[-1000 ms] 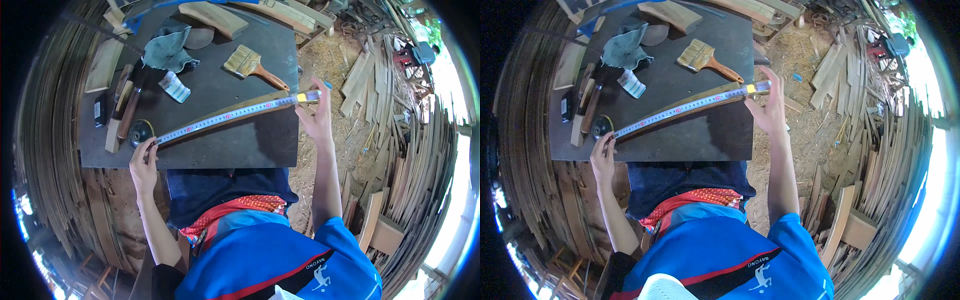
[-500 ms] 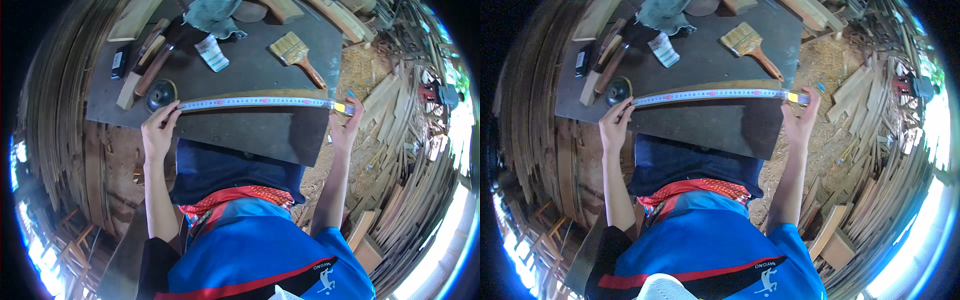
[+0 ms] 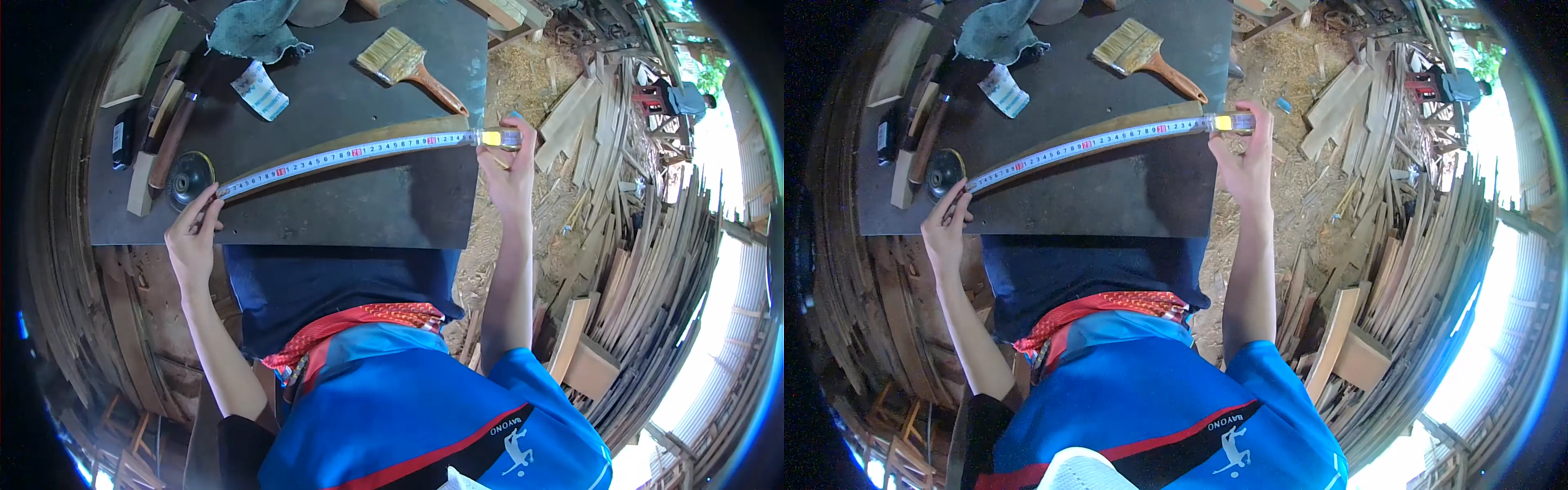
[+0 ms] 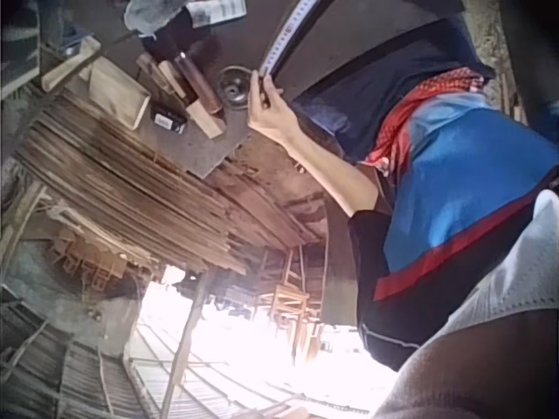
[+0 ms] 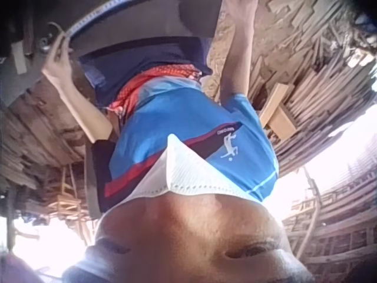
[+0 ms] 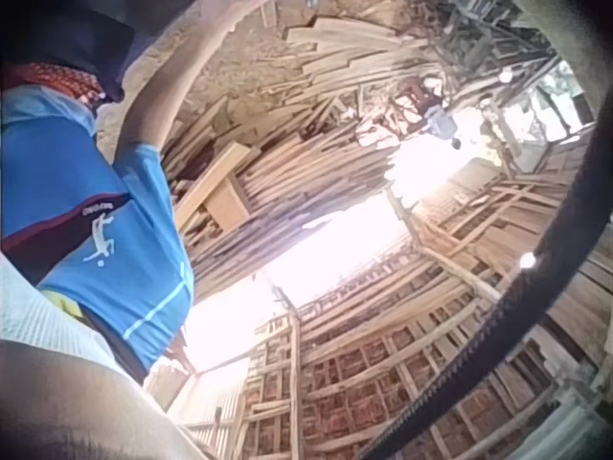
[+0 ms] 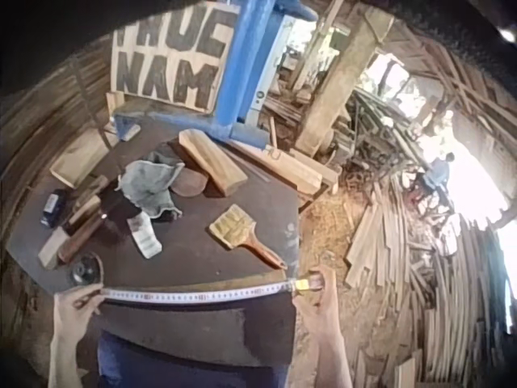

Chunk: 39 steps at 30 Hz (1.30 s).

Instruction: Cleaning a wooden piece with a brush and cloth, followed by measuring a curved wooden plank with a tape measure.

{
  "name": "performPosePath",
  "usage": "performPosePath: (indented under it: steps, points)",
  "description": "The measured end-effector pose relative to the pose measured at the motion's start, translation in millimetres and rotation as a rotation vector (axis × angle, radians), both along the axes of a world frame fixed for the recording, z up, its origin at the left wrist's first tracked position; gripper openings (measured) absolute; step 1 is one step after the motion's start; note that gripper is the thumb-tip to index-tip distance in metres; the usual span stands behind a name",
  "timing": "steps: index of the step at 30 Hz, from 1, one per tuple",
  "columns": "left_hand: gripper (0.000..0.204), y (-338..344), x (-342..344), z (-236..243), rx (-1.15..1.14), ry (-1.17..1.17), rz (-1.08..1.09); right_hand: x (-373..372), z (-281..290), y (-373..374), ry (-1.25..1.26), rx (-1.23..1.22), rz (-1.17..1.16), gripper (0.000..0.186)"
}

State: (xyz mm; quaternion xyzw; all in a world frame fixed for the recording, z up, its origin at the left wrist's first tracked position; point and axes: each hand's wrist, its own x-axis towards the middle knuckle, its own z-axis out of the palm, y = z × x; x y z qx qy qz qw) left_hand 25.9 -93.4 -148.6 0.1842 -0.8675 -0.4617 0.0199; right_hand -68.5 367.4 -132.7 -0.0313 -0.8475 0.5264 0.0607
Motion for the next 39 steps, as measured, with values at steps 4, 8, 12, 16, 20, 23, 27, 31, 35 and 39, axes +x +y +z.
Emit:
performPosePath:
  steps: [4,8,12,16,20,23,27,31,35,39]
  points:
    - [0.031,0.2,0.6,-3.2,0.041,0.018,0.018,0.0,16.9,-5.6,-0.081,-0.011,-0.022,0.06]
    - [0.03,2.7,-0.3,1.4,0.013,-0.02,0.016,-3.2,9.2,1.0,0.002,0.072,0.039,0.06]
    - [0.03,3.4,1.9,-0.7,0.002,0.01,0.024,-2.6,6.9,1.7,-0.019,0.026,0.047,0.058]
    - [0.029,5.6,1.7,-2.6,-0.031,-0.001,0.028,-1.5,6.4,2.1,-0.026,0.037,0.019,0.056]
    - [0.027,6.9,3.3,-7.4,-0.152,0.174,-0.037,-5.3,21.0,11.1,-0.035,0.151,0.051,0.053]
    - [0.026,8.1,8.4,-9.1,-0.184,0.202,-0.034,-5.8,24.7,20.6,0.079,0.385,0.161,0.048]
    - [0.025,5.7,11.0,-17.5,-0.239,0.271,-0.052,1.8,9.7,24.2,0.221,0.429,0.192,0.044]
    - [0.025,10.0,11.4,-14.0,-0.246,0.283,-0.036,11.6,-3.5,20.5,0.216,0.405,0.112,0.043]
    - [0.026,7.1,13.1,-16.0,-0.271,0.259,-0.043,9.5,1.4,18.9,0.266,0.43,0.102,0.044]
    - [0.025,4.5,13.2,-18.5,-0.258,0.29,-0.026,3.4,6.5,17.7,0.224,0.393,0.145,0.044]
